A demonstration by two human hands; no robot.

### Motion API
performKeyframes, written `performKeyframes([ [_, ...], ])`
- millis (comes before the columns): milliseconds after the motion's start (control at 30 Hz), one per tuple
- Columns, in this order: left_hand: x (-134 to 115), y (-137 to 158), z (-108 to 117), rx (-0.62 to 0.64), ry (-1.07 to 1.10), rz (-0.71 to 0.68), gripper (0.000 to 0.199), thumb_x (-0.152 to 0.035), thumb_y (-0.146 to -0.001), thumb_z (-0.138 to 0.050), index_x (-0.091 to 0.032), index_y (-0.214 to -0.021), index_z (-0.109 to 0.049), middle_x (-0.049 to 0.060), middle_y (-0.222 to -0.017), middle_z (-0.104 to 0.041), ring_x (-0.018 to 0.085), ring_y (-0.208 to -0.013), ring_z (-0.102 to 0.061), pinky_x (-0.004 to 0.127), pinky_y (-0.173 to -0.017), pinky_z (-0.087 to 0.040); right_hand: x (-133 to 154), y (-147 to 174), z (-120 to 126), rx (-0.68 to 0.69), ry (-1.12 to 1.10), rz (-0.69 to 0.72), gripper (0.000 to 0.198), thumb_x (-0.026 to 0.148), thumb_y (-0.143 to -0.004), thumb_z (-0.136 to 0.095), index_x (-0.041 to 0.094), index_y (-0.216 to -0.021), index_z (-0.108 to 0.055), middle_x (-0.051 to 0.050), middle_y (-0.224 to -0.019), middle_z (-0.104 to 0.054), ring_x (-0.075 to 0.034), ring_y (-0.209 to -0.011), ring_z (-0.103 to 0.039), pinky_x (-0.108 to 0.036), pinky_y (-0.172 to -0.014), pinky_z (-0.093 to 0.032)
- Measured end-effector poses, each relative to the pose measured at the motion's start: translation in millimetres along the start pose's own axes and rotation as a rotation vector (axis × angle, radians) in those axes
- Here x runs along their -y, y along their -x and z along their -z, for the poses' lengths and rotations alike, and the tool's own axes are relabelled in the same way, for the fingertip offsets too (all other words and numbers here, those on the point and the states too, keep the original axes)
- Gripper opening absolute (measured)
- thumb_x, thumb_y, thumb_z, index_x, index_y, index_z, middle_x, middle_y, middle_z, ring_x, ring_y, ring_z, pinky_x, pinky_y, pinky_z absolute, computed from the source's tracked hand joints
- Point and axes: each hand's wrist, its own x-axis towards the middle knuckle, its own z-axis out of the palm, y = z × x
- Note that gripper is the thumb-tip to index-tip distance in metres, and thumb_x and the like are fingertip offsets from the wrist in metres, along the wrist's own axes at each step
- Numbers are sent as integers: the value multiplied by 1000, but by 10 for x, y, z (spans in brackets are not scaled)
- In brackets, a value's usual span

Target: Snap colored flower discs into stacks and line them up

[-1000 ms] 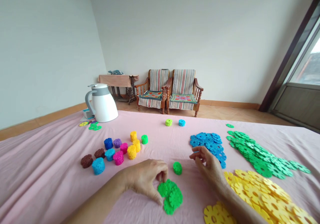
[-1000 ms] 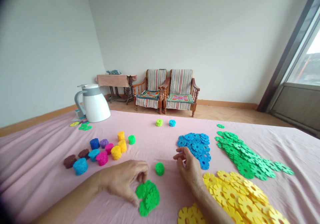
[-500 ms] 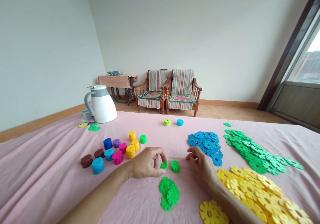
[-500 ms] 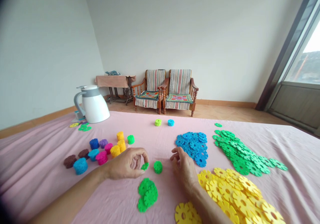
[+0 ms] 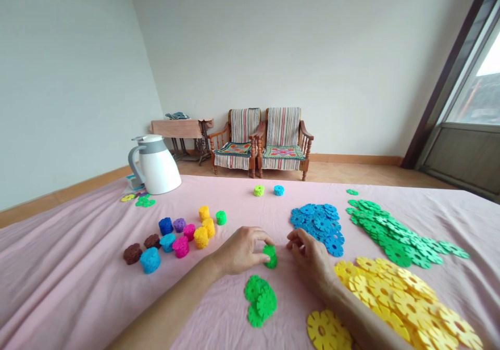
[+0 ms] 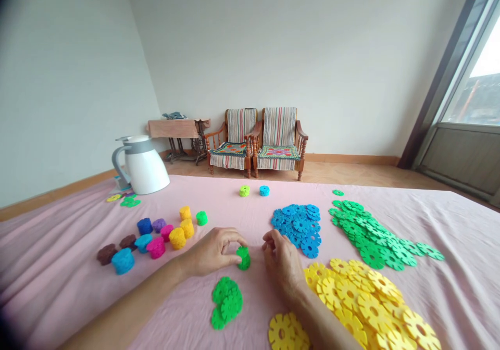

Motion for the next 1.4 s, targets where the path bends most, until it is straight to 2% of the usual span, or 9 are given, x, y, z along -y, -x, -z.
performKeyframes([
  [600,33,16,-37,42,-70,-54,23,-17,-69,-68,-18,-92,-66,3,-91,-66,18,-85,-59,24,-77,-43,-30,8,-20,8,23,9,19,16,-73,-39,20,-85,-54,-3,-78,-63,-16,-71,-58,-25,-61,-42],
  [967,92,86,-52,33,-37,-7,60,-18,-65,-71,-23,-121,-50,3,-115,-60,19,-101,-56,27,-89,-40,-42,11,-25,18,21,-1,19,14,-74,-39,20,-85,-53,-3,-78,-62,-16,-72,-57,-24,-62,-41],
  [1167,60,95,-66,46,-108,-13,60,-17,-69,-68,-26,-124,-46,1,-120,-58,20,-104,-56,27,-92,-39,-32,12,-31,15,17,17,18,14,-75,-39,21,-84,-53,-3,-77,-62,-16,-72,-57,-24,-62,-40],
  [1400,4,107,-48,69,-140,-22,58,-15,-69,-67,-27,-122,-47,1,-117,-59,20,-103,-56,27,-89,-39,-16,11,-16,29,21,15,17,14,-75,-40,20,-84,-52,-3,-78,-61,-16,-72,-57,-25,-62,-40],
])
